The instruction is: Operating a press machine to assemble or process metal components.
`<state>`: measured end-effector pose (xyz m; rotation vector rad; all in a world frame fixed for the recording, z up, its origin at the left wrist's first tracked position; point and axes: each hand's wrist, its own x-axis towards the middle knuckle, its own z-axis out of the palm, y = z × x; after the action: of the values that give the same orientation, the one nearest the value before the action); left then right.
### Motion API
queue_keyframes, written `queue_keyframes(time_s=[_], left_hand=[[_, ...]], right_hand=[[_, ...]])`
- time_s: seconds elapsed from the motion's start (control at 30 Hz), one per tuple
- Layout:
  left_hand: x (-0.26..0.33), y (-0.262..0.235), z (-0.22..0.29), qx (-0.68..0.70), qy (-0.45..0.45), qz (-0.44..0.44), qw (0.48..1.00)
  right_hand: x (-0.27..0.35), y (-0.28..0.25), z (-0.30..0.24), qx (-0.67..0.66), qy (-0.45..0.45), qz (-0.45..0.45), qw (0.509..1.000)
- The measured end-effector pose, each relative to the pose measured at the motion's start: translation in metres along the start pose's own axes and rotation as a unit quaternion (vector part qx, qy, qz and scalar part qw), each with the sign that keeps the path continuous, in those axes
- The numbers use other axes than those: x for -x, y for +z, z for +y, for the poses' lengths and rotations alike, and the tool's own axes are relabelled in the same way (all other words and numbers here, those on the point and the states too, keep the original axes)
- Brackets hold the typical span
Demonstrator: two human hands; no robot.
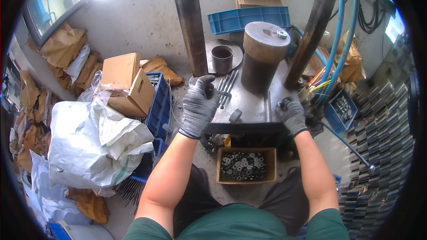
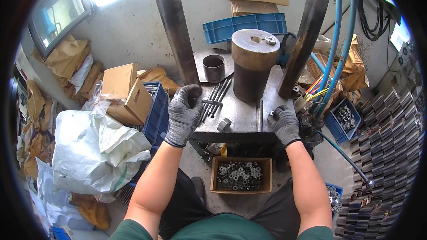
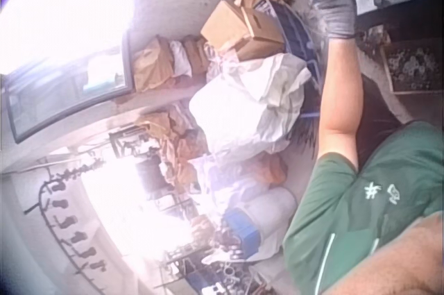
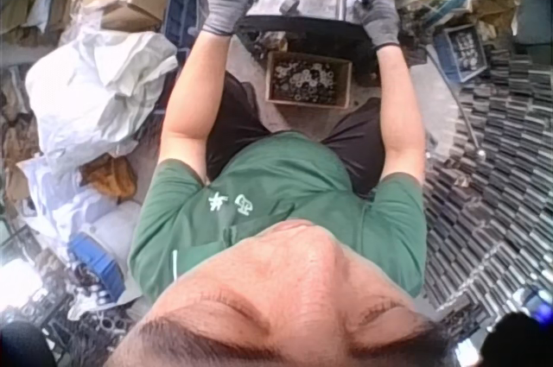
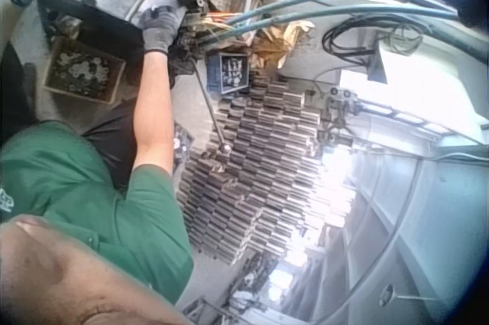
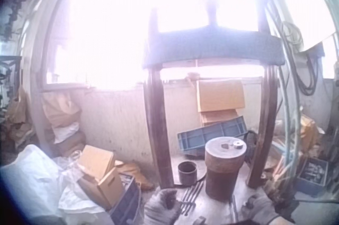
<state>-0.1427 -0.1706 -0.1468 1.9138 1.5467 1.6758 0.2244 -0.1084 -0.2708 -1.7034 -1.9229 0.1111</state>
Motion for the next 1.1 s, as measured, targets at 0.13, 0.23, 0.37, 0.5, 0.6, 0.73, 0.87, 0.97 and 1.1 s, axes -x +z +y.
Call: queue_keyframes(time_s=[0.13,0.23,0.37,0.5,0.6,0.73,0.87,0.97,1.1], left_hand=[[-0.003,0.003,0.0,0.077,-0.007,0.032,0.996],[-0.002,0.003,-0.007,0.064,0.008,0.023,0.998],[-0.002,0.013,-0.011,0.114,-0.024,0.011,0.993],[0.006,0.029,-0.039,0.118,-0.131,-0.047,0.983],[0.015,0.039,-0.021,0.02,-0.201,-0.119,0.972],[0.024,0.04,-0.038,-0.012,-0.248,-0.16,0.955],[0.027,0.047,-0.052,0.015,-0.245,-0.177,0.953],[0.023,0.042,-0.028,0.067,-0.207,-0.15,0.964],[0.041,0.026,0.025,0.394,-0.23,-0.146,0.878]], right_hand=[[0.004,-0.023,-0.025,0.054,0.004,-0.017,0.998],[0.008,-0.029,-0.029,0.054,0.012,-0.016,0.998],[0.01,-0.026,-0.027,-0.023,0.026,0.011,0.999],[0.01,-0.026,-0.03,-0.129,0.055,0.068,0.988],[0.013,-0.038,-0.018,-0.262,0.098,0.08,0.957],[0.021,-0.067,-0.054,-0.595,0.26,0.055,0.758],[0.032,-0.078,-0.052,-0.791,0.272,0.024,0.547],[0.037,-0.073,-0.042,-0.781,0.287,0.016,0.554],[0.044,-0.08,-0.066,-0.766,0.285,0.019,0.576]])
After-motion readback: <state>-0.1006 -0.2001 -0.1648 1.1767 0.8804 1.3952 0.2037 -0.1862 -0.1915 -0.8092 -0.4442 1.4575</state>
